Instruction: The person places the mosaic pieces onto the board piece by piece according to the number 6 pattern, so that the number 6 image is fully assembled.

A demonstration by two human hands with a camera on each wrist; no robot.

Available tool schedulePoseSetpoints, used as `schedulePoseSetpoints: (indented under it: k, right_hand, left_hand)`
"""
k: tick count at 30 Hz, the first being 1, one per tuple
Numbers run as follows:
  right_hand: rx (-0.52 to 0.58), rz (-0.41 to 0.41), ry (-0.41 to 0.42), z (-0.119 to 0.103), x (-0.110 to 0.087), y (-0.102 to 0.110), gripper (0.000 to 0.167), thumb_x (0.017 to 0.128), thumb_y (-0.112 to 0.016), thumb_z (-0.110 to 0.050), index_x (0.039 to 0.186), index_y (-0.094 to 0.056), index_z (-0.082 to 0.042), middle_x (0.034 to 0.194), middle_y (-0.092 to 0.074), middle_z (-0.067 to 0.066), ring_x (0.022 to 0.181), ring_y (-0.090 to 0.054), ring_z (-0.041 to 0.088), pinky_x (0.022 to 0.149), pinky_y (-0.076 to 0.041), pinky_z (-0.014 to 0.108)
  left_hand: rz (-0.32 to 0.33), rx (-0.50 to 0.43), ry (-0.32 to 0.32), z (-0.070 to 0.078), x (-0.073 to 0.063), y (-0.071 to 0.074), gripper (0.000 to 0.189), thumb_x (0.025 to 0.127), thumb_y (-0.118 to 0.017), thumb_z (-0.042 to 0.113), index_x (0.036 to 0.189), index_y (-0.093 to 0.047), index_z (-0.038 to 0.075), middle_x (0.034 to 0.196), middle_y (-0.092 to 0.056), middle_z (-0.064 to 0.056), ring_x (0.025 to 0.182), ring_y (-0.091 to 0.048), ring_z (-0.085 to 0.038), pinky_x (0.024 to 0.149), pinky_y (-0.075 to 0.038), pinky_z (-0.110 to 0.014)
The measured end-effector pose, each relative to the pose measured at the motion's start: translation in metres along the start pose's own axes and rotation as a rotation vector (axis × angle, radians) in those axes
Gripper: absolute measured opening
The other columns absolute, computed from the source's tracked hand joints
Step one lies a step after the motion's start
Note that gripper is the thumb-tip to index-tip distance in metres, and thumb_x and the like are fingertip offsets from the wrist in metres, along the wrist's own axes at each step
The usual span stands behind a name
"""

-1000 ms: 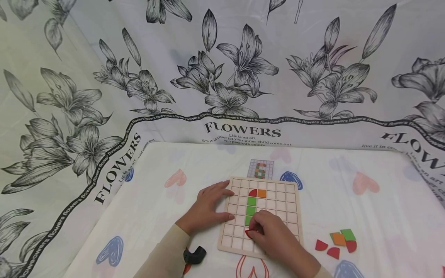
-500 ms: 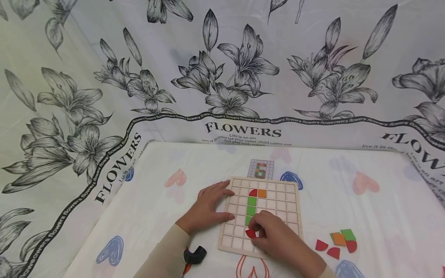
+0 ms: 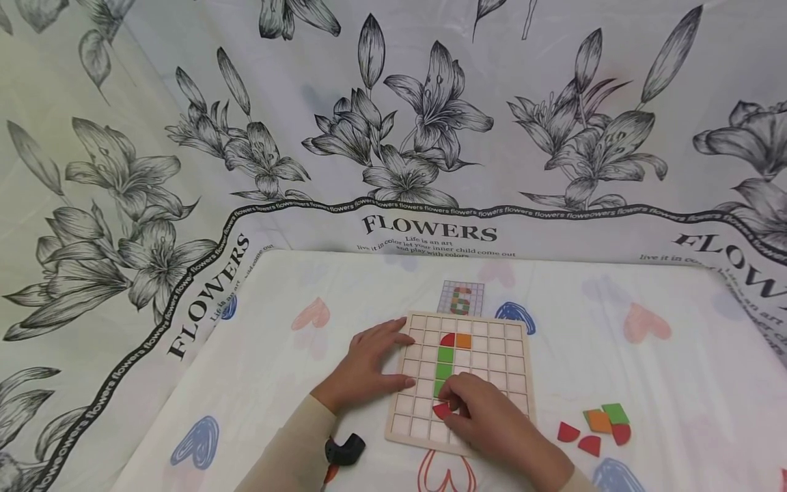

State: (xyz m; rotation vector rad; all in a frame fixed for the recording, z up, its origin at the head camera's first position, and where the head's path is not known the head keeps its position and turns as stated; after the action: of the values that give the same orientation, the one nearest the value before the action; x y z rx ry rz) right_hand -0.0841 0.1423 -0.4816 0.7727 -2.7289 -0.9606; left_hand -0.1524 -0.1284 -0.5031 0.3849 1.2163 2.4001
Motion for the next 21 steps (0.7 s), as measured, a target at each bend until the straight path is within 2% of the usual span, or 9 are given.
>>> schedulePoseSetpoints:
  k: [13, 21]
  right_hand:
    - [-0.09, 0.077, -0.054, -0.0065, 0.0017, -0.01, 0.022, 0.095, -0.086, -0.021, 0.11, -0.069, -0.02, 0.085, -0.054, -0.014, 0.076, -0.052, 0.004, 0.066, -0.047, 0.027]
    - [-0.089, 0.036, -0.026, -0.0053, 0.0012, -0.0079, 0.024, 0.093, -0.089, -0.024, 0.109, -0.07, -0.023, 0.088, -0.057, -0.015, 0.079, -0.054, 0.005, 0.069, -0.049, 0.028]
  left_hand:
    - [0.001, 0.0, -0.004, -0.0021, 0.0001, -0.0018, 0.063, 0.091, -0.083, 0.057, 0.145, -0.065, 0.03, 0.174, -0.034, 0.008, 0.16, -0.026, -0.016, 0.124, -0.02, -0.057]
    - [-0.004, -0.01, 0.004, -0.0018, 0.0006, -0.0016, 0.063, 0.091, -0.083, 0.057, 0.145, -0.064, 0.032, 0.174, -0.034, 0.009, 0.16, -0.025, -0.016, 0.124, -0.02, -0.057]
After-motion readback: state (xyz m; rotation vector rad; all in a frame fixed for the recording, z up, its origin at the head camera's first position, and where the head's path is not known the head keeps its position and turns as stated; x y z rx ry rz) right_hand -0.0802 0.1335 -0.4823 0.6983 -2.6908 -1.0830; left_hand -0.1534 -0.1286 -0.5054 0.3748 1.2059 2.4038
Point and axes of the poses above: each hand's wrist, its own x-axis towards the middle knuckle, its own y-axis out of the back of the hand, z = x × y, the point moved 1 cm from there along x, towards the middle knuckle
